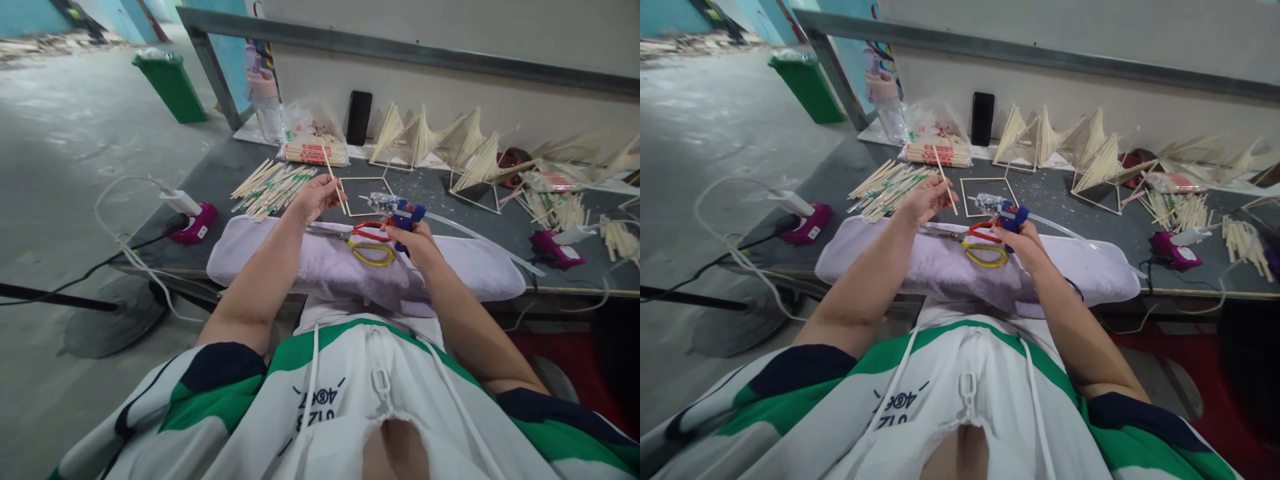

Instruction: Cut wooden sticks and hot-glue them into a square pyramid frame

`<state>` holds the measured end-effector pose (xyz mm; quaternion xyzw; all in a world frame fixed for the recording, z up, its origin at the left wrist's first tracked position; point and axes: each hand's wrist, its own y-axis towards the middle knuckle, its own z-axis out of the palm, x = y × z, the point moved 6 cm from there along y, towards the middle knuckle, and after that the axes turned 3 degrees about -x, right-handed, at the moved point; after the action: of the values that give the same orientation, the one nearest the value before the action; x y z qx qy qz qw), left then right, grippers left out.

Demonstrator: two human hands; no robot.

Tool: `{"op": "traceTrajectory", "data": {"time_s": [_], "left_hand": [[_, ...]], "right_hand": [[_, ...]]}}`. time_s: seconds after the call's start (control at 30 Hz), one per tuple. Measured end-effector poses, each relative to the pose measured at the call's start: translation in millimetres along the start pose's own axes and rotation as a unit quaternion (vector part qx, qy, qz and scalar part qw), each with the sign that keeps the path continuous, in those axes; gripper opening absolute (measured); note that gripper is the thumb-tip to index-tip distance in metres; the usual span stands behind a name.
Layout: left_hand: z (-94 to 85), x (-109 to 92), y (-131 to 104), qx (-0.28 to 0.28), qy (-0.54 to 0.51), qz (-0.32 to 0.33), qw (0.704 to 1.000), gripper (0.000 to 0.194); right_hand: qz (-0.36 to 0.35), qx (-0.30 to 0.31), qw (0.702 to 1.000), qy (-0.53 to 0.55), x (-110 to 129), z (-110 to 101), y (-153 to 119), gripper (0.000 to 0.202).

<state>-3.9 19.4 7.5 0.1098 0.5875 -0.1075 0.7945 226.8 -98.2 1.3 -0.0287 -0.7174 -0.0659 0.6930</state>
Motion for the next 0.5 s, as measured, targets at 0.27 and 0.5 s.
{"op": "traceTrajectory", "data": {"time_s": [0.27,0.5], "left_hand": [[5.9,2.2,-2.4,0.007,0.018,-0.02,1.0,0.025],[5.7,7.2,2.3,0.013,0.019,-0.006,1.0,0.022]], "right_hand": [[0.033,0.018,0.999,-0.034,-13.5,9.9,-8.4,0.054],[-0.007,0.017,0.994,-0.106,-19.7,2.2,-9.0,0.057]]}}
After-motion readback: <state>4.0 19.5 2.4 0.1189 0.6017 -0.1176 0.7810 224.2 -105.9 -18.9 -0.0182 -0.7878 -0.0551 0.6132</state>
